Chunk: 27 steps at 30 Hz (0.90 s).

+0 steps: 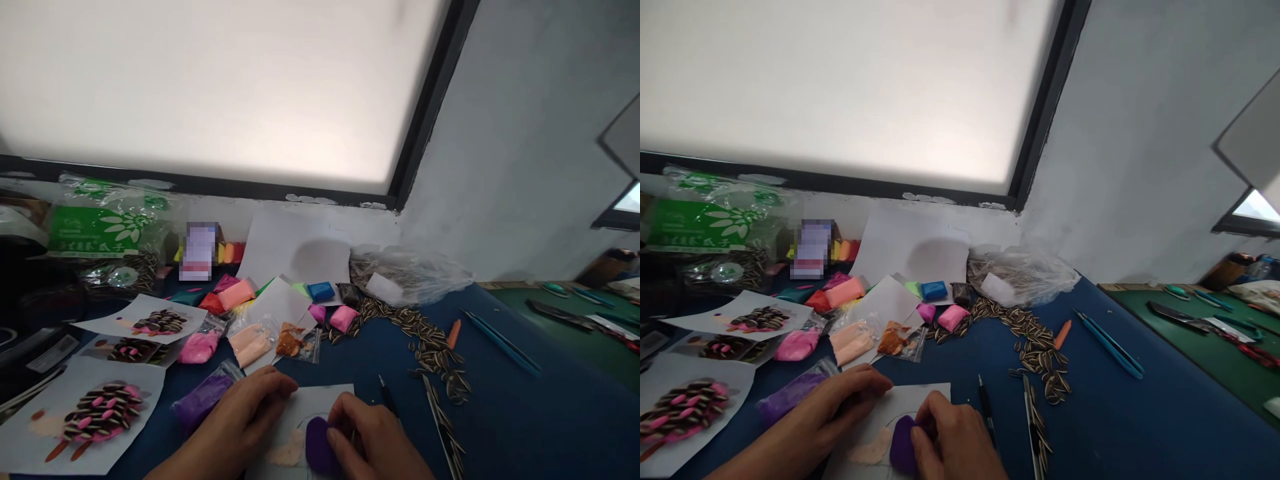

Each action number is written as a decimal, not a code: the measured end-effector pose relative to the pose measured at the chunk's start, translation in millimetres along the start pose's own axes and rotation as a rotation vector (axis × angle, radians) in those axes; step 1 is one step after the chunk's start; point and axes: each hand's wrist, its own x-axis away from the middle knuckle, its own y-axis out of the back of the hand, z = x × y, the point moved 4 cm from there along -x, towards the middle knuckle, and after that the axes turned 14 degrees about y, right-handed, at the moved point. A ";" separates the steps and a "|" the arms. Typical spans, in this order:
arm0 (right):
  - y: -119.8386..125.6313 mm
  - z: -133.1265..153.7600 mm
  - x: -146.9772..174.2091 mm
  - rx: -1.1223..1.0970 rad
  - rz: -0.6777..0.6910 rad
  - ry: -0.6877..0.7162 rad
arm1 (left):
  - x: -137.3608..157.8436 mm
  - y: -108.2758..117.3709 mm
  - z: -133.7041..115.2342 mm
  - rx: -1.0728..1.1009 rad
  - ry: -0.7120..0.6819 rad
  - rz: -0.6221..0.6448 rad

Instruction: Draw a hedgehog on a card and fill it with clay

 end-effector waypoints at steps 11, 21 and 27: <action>-3.1 0.6 3.4 0.296 -0.028 0.124 | -1.5 -2.0 3.3 -0.007 0.020 0.041; -1.2 3.7 1.9 0.224 -0.050 0.069 | -2.0 -4.7 4.5 -0.047 -0.039 0.034; -1.2 7.7 1.0 0.230 -0.020 0.054 | -2.2 -4.1 7.2 -0.067 -0.084 0.067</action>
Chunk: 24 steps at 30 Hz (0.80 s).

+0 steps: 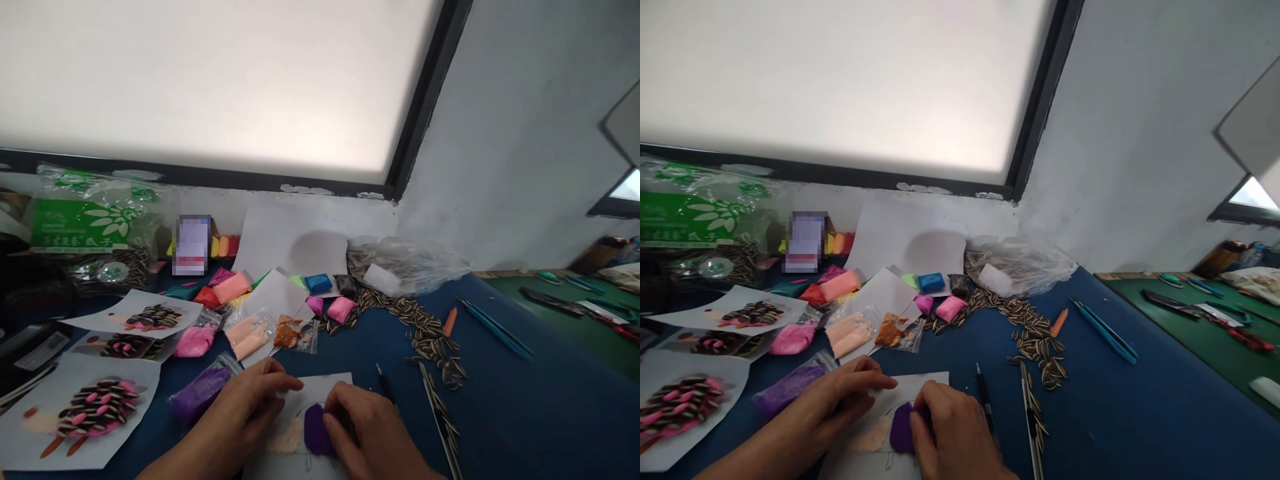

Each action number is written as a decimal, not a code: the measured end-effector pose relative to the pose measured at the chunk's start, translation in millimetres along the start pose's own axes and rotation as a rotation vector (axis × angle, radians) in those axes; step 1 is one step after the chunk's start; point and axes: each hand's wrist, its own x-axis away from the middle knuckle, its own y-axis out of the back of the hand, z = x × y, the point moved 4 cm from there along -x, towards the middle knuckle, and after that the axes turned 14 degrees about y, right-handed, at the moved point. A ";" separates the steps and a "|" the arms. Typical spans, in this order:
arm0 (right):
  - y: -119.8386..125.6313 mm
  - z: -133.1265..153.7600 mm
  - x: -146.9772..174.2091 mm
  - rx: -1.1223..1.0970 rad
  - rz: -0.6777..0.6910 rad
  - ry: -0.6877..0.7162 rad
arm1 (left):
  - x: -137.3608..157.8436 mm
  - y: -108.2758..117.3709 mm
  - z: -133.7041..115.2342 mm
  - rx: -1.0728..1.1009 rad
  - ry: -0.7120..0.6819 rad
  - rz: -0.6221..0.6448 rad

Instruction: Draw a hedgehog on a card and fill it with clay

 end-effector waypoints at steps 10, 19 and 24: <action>-0.2 -2.0 0.0 0.021 0.016 0.026 | 1.7 -8.5 9.0 -0.032 -0.031 -0.074; 26.1 -1.9 5.9 0.123 0.022 -0.010 | 12.0 1.8 -11.9 -0.139 -0.079 0.045; 30.8 5.9 11.0 0.245 0.184 0.053 | 17.4 -7.0 -19.8 -0.287 -0.175 -0.009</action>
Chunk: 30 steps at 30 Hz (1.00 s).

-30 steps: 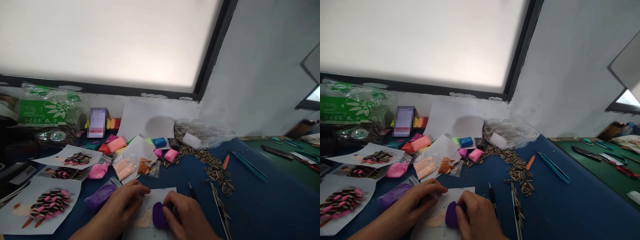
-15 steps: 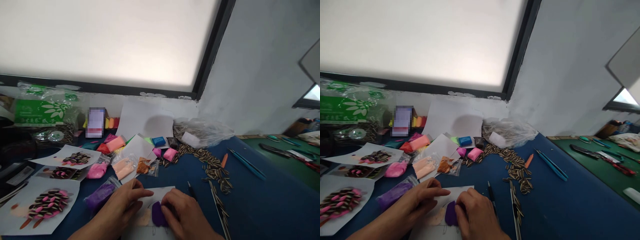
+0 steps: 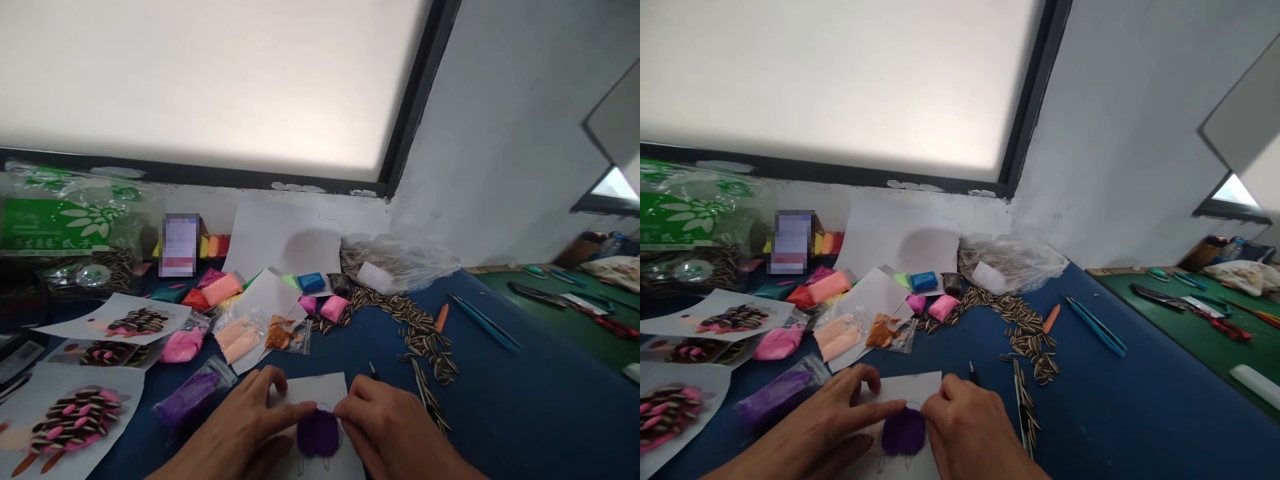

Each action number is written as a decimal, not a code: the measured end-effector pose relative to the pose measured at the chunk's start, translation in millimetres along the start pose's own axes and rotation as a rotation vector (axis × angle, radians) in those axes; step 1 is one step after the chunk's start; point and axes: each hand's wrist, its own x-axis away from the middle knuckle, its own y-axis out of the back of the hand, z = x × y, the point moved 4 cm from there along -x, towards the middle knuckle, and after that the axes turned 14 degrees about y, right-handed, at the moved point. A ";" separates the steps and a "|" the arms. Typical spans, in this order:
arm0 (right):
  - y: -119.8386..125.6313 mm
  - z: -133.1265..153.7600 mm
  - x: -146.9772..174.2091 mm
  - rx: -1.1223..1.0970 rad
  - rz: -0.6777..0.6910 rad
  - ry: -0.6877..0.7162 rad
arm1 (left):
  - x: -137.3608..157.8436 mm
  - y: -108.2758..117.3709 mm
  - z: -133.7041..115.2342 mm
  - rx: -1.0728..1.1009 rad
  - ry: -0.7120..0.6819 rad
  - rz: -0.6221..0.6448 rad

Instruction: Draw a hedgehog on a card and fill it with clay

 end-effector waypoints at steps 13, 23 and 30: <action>-33.9 -1.3 3.4 0.417 0.143 0.168 | -1.3 -29.7 19.3 -0.130 -0.028 -0.033; -33.7 3.2 -1.2 0.458 0.184 0.179 | 0.4 -3.3 -3.3 -0.090 -0.053 -0.007; -29.3 8.3 -8.0 0.421 0.360 0.125 | -2.2 -22.0 14.1 -0.071 -0.074 -0.062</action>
